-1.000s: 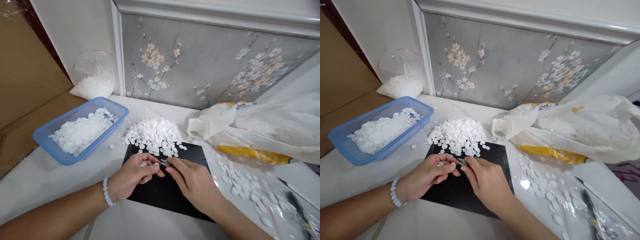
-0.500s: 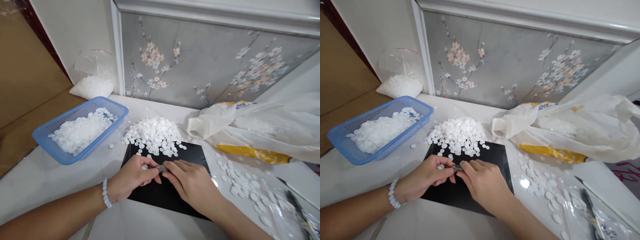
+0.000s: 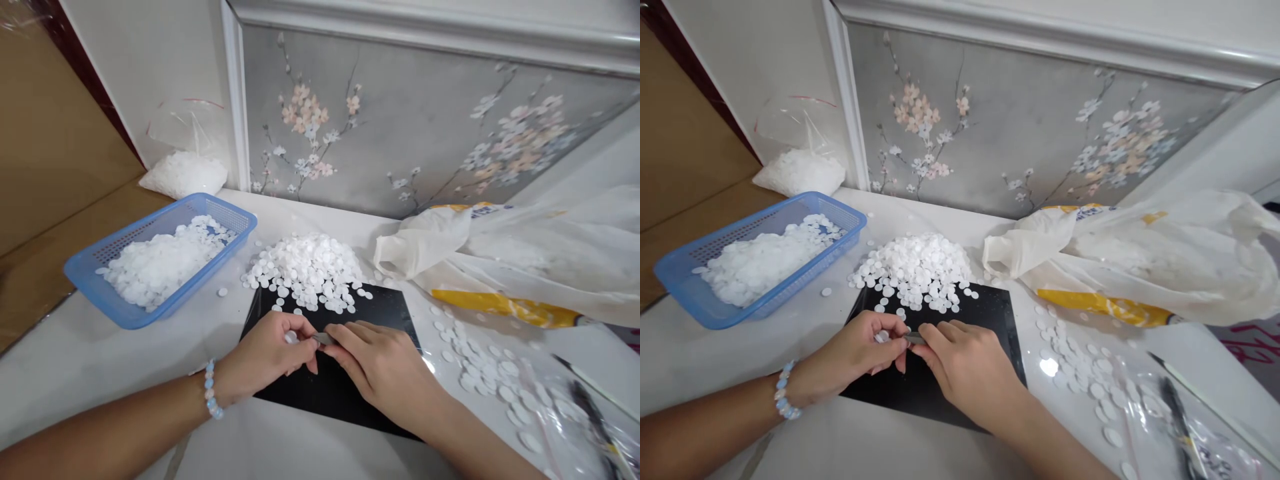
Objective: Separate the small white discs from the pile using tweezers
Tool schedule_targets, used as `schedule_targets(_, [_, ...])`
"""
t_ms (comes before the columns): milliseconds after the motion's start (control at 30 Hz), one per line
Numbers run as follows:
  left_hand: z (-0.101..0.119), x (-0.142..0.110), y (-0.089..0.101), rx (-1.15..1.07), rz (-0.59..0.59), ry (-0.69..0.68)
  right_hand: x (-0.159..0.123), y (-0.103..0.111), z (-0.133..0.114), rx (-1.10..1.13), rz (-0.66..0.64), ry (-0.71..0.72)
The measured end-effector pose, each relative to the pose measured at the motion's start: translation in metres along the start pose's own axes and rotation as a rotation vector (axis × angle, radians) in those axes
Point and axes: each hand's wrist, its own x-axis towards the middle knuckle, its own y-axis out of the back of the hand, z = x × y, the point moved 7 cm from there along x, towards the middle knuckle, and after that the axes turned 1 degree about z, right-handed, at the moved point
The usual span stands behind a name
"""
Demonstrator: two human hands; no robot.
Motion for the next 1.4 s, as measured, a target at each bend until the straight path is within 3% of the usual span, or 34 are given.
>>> schedule_targets(533, [0.006, -0.001, -0.002, -0.116, -0.001, -0.029, 0.001, 0.002, 0.001, 0.024, 0.003, -0.019])
schedule_targets(967, [0.003, 0.000, 0.000, -0.044, -0.006, -0.015, 0.000, 0.000, 0.001, -0.013, 0.005, 0.008])
schedule_targets(1067, [0.002, 0.000, 0.000, -0.029, -0.003, -0.004, -0.001, 0.000, 0.010, -0.031, 0.021, -0.080])
schedule_targets(1167, [0.002, 0.000, -0.002, -0.055, -0.010, 0.012, -0.002, 0.003, 0.017, 0.120, 0.037, -0.205])
schedule_targets(1267, [0.003, 0.001, -0.004, -0.154, -0.023, -0.010, 0.001, 0.001, 0.004, 0.311, -0.054, -0.062])
schedule_targets(1333, [0.003, 0.003, 0.000, -0.227, 0.030, -0.021, 0.001, 0.000, 0.004, 0.268, -0.084, -0.044])
schedule_targets(1400, [0.003, 0.005, 0.010, -0.291, 0.128, -0.030, 0.001, -0.001, 0.016, 0.144, -0.061, -0.166])
